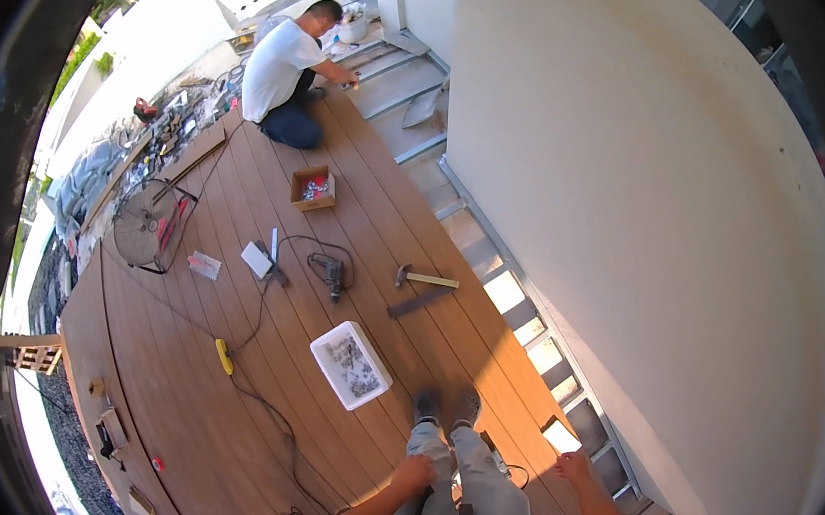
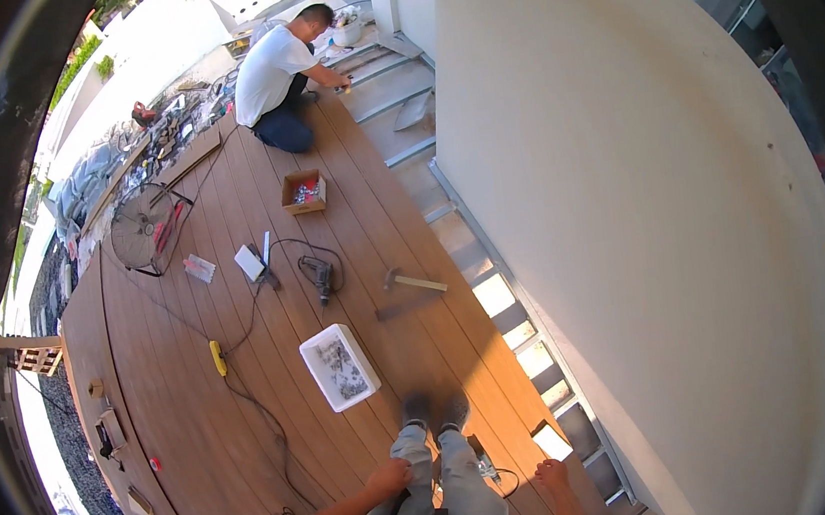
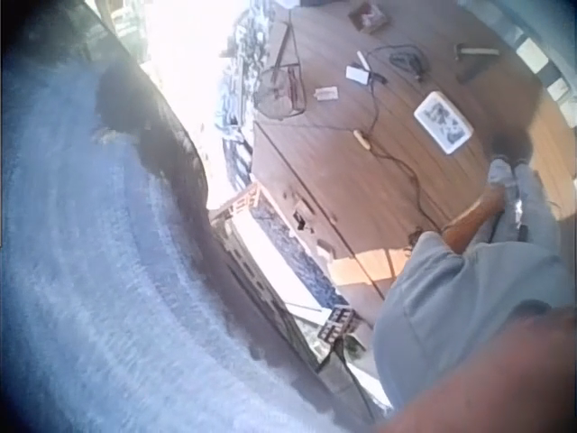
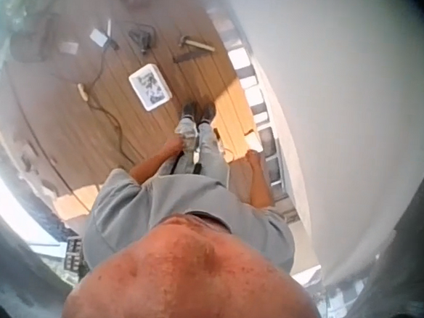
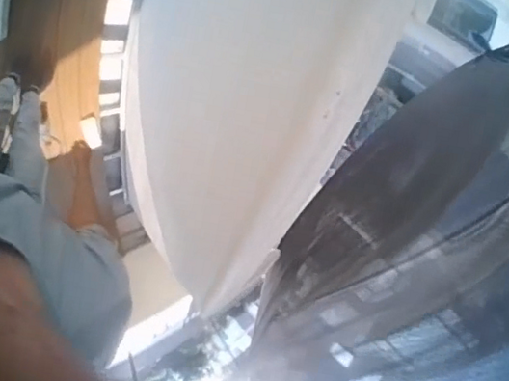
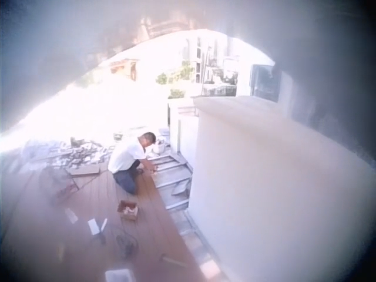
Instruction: The person installs decking boards onto a frame by hammering clips, drilling holes, and marking boards for placement using a ruler and pencil.
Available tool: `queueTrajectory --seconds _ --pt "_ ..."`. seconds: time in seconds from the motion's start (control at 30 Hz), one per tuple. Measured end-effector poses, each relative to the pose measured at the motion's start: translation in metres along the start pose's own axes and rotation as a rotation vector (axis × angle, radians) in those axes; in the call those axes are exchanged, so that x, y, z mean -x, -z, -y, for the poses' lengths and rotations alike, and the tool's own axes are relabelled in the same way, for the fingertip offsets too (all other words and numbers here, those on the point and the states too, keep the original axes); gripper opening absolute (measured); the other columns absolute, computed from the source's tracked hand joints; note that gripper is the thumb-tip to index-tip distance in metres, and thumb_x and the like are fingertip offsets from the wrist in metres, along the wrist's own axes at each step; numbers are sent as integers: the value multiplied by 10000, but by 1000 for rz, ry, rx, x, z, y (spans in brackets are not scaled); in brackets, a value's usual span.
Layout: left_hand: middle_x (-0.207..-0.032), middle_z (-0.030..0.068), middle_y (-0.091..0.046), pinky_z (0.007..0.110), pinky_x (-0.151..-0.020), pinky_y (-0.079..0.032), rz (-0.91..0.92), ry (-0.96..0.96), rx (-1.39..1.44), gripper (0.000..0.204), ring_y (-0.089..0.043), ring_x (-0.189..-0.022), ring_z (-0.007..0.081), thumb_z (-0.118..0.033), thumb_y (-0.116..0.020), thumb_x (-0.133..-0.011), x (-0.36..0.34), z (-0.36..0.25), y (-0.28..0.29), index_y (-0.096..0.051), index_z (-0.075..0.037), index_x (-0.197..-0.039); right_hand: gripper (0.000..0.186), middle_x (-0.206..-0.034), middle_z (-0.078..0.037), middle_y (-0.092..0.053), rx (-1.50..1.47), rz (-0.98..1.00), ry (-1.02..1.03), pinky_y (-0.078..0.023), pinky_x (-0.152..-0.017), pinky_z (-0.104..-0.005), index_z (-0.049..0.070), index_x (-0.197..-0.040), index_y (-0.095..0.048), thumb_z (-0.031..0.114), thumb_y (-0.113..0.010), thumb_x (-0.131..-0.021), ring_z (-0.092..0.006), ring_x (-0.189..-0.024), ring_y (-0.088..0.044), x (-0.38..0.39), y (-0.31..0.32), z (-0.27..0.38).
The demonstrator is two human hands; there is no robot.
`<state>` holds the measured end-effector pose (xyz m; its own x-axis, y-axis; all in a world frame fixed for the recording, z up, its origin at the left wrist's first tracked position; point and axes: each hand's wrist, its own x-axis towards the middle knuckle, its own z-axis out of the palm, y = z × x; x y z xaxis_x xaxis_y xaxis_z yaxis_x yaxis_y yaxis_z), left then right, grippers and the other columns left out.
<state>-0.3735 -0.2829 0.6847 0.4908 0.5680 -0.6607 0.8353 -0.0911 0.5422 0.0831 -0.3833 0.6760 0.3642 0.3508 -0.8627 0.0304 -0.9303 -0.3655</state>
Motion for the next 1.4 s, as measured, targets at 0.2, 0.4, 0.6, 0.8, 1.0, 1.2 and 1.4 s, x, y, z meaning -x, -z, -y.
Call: queueTrajectory --seconds 0.2,0.4,0.6,0.8,1.0,1.2,1.4 --pt "-1099 238 -737 519 -897 -552 -67 312 332 386 -706 -1016 414 -309 -552 -921 69 84 29 -739 -24 -1102 200 -779 -118 -687 -320 -168 161 -551 -516 -302 -25 -1116 -642 76 -630 -944 -164 -585 -652 81 14 28" --pt "-1053 225 -750 496 -872 -556 197 131 -167 378 -711 -990 419 -325 -573 -916 64 163 110 -757 -13 -1023 322 -892 -127 -715 -569 -208 175 -557 -562 -298 -26 -1241 -596 138 -669 -973 -179 -687 -694 162 -48 -27" --pt "-809 177 -744 447 -742 -566 168 70 10 341 -743 -804 293 -294 -562 -916 4 157 170 -729 3 -914 315 -829 -67 -700 -335 -307 -75 -562 -631 -314 -18 -1132 -677 239 -685 -951 -150 -739 -675 261 -153 -136" --pt "-748 102 -692 392 -602 -553 505 -699 -841 214 -713 -715 259 -300 -709 -836 -68 139 203 -712 -88 -808 442 -876 -182 -771 -264 -453 -275 -597 -715 -397 -31 -1197 -713 319 -687 -928 -264 -782 -762 364 -238 -194" --pt "-778 84 -710 344 -577 -537 640 -562 -849 194 -689 -695 201 -240 -652 -919 -113 26 200 -723 -66 -871 445 -900 -159 -746 -1083 -691 -419 -585 -611 -342 -76 -1277 -641 231 -695 -959 -211 -720 -728 406 -349 -235" --pt "-886 92 -742 271 -580 -529 752 93 121 255 -674 -715 135 -228 -564 -1022 -210 -141 214 -710 -21 -1044 275 -792 -102 -692 -1257 -561 -410 -543 -560 -343 -54 -989 -682 217 -637 -997 -187 -649 -663 379 -379 -211" --pt "-927 82 -726 247 -600 -525 501 -256 -119 250 -680 -752 139 -256 -586 -1043 -169 -288 124 -660 -33 -1129 285 -764 -110 -684 -1441 -512 -455 -540 -564 -333 -46 -907 -688 226 -642 -980 -192 -641 -659 357 -355 -224"
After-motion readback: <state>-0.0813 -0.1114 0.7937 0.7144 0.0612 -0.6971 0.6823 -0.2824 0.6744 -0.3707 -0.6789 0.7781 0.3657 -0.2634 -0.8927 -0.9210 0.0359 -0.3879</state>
